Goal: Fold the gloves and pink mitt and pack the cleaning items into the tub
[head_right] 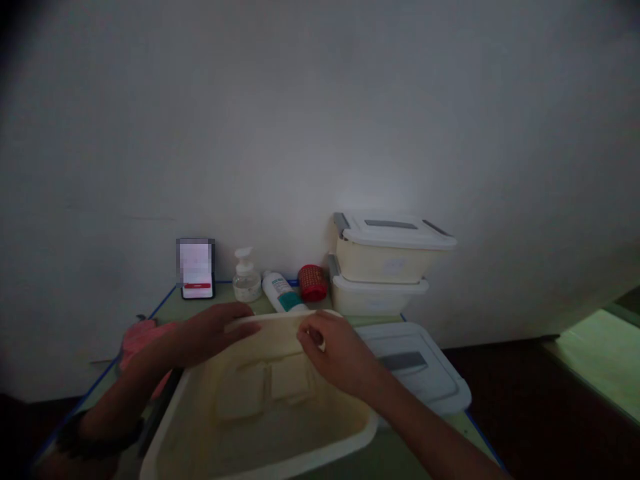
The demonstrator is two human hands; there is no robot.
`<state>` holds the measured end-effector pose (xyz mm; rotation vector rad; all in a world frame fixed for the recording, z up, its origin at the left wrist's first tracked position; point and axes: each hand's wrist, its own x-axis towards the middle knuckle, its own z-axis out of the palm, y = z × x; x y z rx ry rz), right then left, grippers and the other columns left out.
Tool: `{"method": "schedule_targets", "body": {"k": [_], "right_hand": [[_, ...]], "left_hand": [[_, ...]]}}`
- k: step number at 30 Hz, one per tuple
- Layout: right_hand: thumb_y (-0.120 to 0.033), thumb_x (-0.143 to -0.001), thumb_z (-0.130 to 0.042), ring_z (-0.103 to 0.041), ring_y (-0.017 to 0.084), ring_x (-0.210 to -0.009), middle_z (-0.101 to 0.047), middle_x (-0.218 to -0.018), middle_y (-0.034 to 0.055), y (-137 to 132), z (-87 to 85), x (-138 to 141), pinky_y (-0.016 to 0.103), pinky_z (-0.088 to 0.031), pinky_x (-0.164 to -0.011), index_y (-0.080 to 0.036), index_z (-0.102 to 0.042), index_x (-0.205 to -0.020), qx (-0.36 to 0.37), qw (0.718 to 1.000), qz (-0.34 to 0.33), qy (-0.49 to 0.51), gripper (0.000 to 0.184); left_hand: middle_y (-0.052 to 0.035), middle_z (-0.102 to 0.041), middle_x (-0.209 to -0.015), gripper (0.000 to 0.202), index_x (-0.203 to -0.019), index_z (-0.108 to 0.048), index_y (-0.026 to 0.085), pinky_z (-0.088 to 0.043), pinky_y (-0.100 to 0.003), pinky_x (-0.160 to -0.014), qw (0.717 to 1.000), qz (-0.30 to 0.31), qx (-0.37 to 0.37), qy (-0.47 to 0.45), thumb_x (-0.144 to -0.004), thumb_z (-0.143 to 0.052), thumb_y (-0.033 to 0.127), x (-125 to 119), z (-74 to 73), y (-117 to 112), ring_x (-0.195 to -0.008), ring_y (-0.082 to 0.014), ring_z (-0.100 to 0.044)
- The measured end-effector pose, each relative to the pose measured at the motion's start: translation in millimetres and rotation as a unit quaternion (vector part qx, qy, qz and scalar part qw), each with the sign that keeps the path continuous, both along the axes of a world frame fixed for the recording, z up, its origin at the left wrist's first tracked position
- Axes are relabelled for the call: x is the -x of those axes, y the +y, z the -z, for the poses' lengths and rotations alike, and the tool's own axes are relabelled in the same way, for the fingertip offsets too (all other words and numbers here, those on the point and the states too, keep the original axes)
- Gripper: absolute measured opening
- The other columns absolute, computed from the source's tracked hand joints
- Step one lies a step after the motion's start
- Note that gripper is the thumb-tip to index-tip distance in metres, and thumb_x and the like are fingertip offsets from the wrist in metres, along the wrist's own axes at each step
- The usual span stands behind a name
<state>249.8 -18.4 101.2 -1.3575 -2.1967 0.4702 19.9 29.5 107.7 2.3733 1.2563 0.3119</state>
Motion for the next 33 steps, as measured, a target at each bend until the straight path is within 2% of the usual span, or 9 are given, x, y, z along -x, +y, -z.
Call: {"method": "schedule_targets", "body": {"k": [3, 5, 8, 12, 16, 22, 26, 30, 33], "right_hand": [[-0.020, -0.082, -0.046, -0.046, 0.010, -0.055, -0.056, -0.063, -0.0008, 7.4, -1.0, -0.2, 0.022, -0.033, -0.053, -0.017, -0.059, -0.072, 0.025, 0.999, -0.019, -0.033, 0.016], [-0.019, -0.080, -0.047, -0.048, 0.010, -0.055, -0.058, -0.063, -0.0012, 12.6, -0.8, 0.1, 0.022, -0.032, -0.053, -0.017, -0.060, -0.073, 0.043, 0.995, -0.067, -0.056, 0.015], [-0.018, -0.079, -0.049, -0.049, 0.009, -0.055, -0.058, -0.063, -0.0014, 16.1, 1.2, 0.6, 0.021, -0.033, -0.054, -0.016, -0.062, -0.075, 0.033, 0.993, -0.088, -0.065, 0.013], [-0.019, -0.079, -0.049, -0.047, 0.008, -0.053, -0.056, -0.061, -0.0025, 11.7, 2.8, 1.0, 0.020, -0.032, -0.051, -0.016, -0.060, -0.073, 0.005, 0.995, -0.077, -0.063, 0.014], [-0.023, -0.083, -0.044, -0.047, 0.009, -0.052, -0.055, -0.059, -0.0023, 15.7, -3.4, -0.7, 0.020, -0.032, -0.048, -0.016, -0.059, -0.075, 0.006, 0.997, -0.024, -0.073, 0.019], [-0.021, -0.081, -0.047, -0.057, 0.012, -0.066, -0.064, -0.076, 0.0033, 55.9, -20.7, 3.6, 0.021, -0.039, -0.056, -0.015, -0.059, -0.088, -0.003, 0.989, 0.039, -0.143, 0.016], [-0.022, -0.084, -0.046, -0.059, 0.018, -0.084, -0.065, -0.090, 0.0101, 88.3, -27.5, 17.8, 0.029, -0.043, -0.073, -0.012, -0.060, -0.092, -0.013, 0.972, 0.076, -0.222, 0.019], [-0.030, -0.087, -0.048, -0.057, 0.019, -0.092, -0.058, -0.106, 0.0086, 120.7, -21.4, 29.4, 0.039, -0.047, -0.079, -0.013, -0.055, -0.106, 0.021, 0.944, 0.113, -0.310, 0.026], [-0.031, -0.087, -0.050, -0.057, 0.018, -0.093, -0.055, -0.112, 0.0075, 140.8, -10.4, 31.9, 0.039, -0.049, -0.078, -0.017, -0.053, -0.111, 0.073, 0.920, 0.099, -0.373, 0.028]], "left_hand": [[-0.0073, -0.067, -0.085, 0.045, -0.085, -0.063, 0.016, -0.043, -0.028, -0.071, 1.000, 0.005, 0.016, 0.016, -0.087, -0.031, 0.047, 2.9, 0.9, 3.9, -0.077, -0.0189, -0.060], [-0.0061, -0.067, -0.078, 0.046, -0.079, -0.063, 0.015, -0.042, -0.026, -0.065, 0.999, 0.012, 0.014, 0.028, -0.087, -0.029, 0.046, 3.6, 1.2, 6.7, -0.070, -0.0174, -0.059], [-0.0047, -0.066, -0.074, 0.044, -0.077, -0.063, 0.015, -0.040, -0.024, -0.059, 1.000, 0.014, 0.007, 0.027, -0.087, -0.032, 0.045, 3.1, 0.8, 9.0, -0.065, -0.0161, -0.058], [-0.0044, -0.067, -0.076, 0.042, -0.081, -0.064, 0.015, -0.040, -0.024, -0.060, 1.000, 0.017, 0.002, 0.015, -0.087, -0.033, 0.044, 2.3, 1.4, 6.8, -0.067, -0.0164, -0.059], [-0.0082, -0.068, -0.084, 0.044, -0.087, -0.063, 0.015, -0.041, -0.027, -0.065, 1.000, 0.008, -0.024, 0.017, -0.088, -0.031, 0.045, 0.8, 4.6, 1.9, -0.075, -0.0194, -0.061], [-0.0120, -0.068, -0.090, 0.047, -0.094, -0.063, 0.015, -0.042, -0.031, -0.069, 0.998, -0.011, -0.059, 0.028, -0.088, -0.029, 0.048, -2.0, 6.9, -1.6, -0.081, -0.0232, -0.062], [-0.0097, -0.068, -0.083, 0.047, -0.089, -0.064, 0.016, -0.042, -0.028, -0.065, 0.998, -0.007, -0.056, 0.009, -0.089, -0.027, 0.045, -0.8, 7.0, -3.1, -0.075, -0.0204, -0.062], [-0.0089, -0.069, -0.084, 0.046, -0.089, -0.065, 0.016, -0.041, -0.028, -0.065, 0.998, -0.017, -0.055, -0.004, -0.089, -0.028, 0.044, -0.1, 8.0, -4.2, -0.075, -0.0200, -0.062], [-0.0092, -0.069, -0.086, 0.046, -0.090, -0.065, 0.017, -0.041, -0.028, -0.066, 0.998, -0.023, -0.051, -0.014, -0.089, -0.029, 0.044, -0.7, 8.8, -4.2, -0.077, -0.0207, -0.062]]}}
